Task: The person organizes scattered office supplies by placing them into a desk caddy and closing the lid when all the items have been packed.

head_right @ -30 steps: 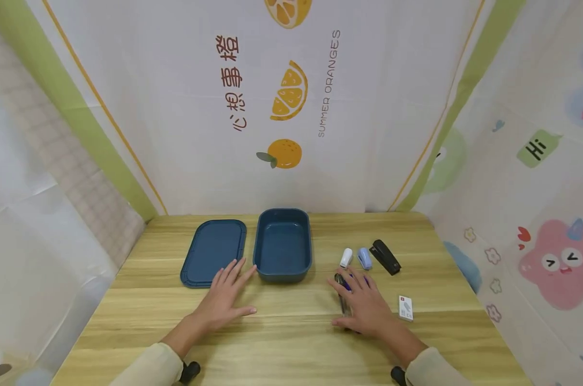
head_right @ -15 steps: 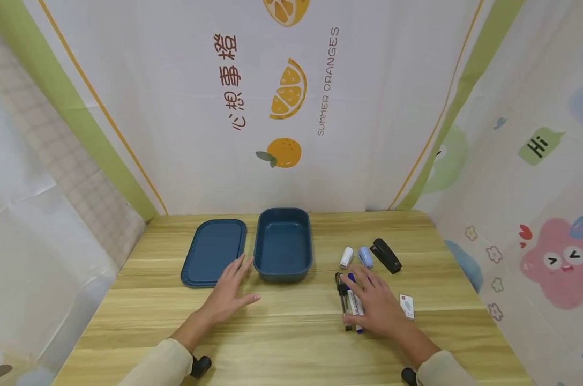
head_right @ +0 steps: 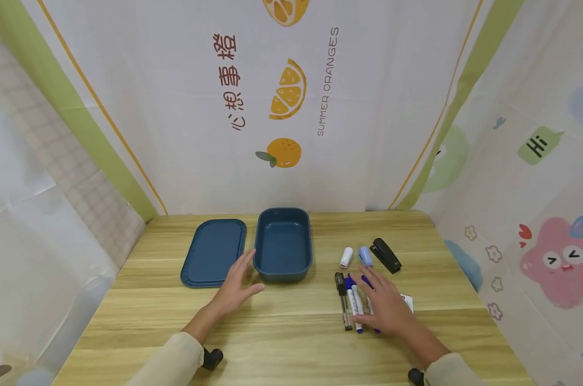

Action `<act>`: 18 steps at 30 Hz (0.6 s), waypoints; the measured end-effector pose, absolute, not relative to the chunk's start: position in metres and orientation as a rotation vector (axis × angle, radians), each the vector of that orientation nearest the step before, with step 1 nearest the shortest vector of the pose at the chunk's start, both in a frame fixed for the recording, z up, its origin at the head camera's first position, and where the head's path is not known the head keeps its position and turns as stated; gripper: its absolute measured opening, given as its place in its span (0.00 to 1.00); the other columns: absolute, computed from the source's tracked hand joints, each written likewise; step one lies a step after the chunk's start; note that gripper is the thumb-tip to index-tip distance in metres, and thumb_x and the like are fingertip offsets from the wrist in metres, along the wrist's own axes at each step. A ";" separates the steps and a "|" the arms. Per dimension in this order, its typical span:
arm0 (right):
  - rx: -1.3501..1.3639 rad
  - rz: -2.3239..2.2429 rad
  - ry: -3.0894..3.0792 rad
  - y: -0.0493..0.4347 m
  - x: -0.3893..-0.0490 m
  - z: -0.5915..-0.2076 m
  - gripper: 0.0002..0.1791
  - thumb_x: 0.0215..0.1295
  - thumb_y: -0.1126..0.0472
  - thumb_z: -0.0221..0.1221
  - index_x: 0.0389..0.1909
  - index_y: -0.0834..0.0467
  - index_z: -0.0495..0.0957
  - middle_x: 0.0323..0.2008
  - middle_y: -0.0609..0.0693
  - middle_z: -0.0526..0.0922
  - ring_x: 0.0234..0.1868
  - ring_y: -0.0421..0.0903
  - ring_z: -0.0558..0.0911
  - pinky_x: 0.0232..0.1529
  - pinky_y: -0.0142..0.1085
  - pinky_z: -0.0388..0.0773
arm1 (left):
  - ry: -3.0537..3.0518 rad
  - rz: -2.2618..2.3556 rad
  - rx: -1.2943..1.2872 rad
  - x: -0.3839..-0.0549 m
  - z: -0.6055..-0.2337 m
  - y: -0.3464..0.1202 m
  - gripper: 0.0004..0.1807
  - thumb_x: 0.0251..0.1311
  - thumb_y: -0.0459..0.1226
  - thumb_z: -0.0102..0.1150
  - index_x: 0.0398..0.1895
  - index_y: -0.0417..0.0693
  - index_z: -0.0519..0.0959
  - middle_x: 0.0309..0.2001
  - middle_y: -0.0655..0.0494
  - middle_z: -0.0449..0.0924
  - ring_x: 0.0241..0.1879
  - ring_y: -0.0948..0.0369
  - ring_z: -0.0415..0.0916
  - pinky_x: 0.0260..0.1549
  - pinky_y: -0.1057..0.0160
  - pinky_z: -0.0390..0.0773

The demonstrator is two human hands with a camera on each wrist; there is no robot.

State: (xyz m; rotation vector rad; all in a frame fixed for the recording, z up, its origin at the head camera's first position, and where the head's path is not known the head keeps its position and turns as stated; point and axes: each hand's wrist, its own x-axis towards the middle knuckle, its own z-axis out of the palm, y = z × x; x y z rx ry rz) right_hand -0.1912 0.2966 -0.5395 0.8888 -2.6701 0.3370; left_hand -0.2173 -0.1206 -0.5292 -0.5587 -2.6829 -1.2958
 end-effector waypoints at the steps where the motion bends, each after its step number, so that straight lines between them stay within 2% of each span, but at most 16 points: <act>1: 0.884 0.355 -2.675 0.298 -0.191 -0.539 0.58 0.44 0.29 0.67 0.73 0.55 0.61 0.73 0.58 0.56 0.67 0.67 0.60 0.53 0.67 0.66 | -2.674 -1.312 -0.547 -0.218 -0.530 -0.120 0.48 0.58 0.43 0.68 0.77 0.50 0.51 0.75 0.41 0.46 0.71 0.37 0.45 0.59 0.30 0.55; 5: 0.859 0.440 -2.706 0.304 -0.188 -0.538 0.58 0.44 0.32 0.70 0.74 0.55 0.59 0.72 0.61 0.56 0.67 0.70 0.59 0.52 0.70 0.64 | -2.629 -1.390 -0.510 -0.223 -0.531 -0.119 0.47 0.59 0.43 0.67 0.77 0.48 0.51 0.75 0.41 0.48 0.72 0.40 0.46 0.61 0.31 0.53; 11: 0.818 0.518 -2.723 0.313 -0.187 -0.538 0.60 0.42 0.35 0.72 0.74 0.57 0.57 0.71 0.63 0.57 0.67 0.68 0.60 0.54 0.70 0.62 | -2.590 -1.523 -0.433 -0.227 -0.533 -0.118 0.48 0.58 0.48 0.67 0.77 0.54 0.51 0.75 0.44 0.48 0.73 0.44 0.45 0.63 0.34 0.54; 14: 0.808 0.523 -2.711 0.318 -0.187 -0.539 0.60 0.42 0.37 0.73 0.74 0.59 0.58 0.70 0.64 0.59 0.66 0.67 0.61 0.55 0.68 0.62 | -2.542 -1.643 -0.403 -0.221 -0.521 -0.116 0.47 0.59 0.42 0.67 0.77 0.49 0.51 0.75 0.39 0.47 0.72 0.41 0.47 0.63 0.35 0.56; 18: 0.783 0.529 -2.714 0.325 -0.187 -0.541 0.60 0.43 0.38 0.73 0.74 0.58 0.57 0.69 0.65 0.59 0.66 0.67 0.60 0.57 0.67 0.60 | -2.482 -1.732 -0.380 -0.222 -0.524 -0.116 0.47 0.59 0.36 0.67 0.77 0.45 0.50 0.74 0.36 0.46 0.70 0.38 0.50 0.63 0.38 0.57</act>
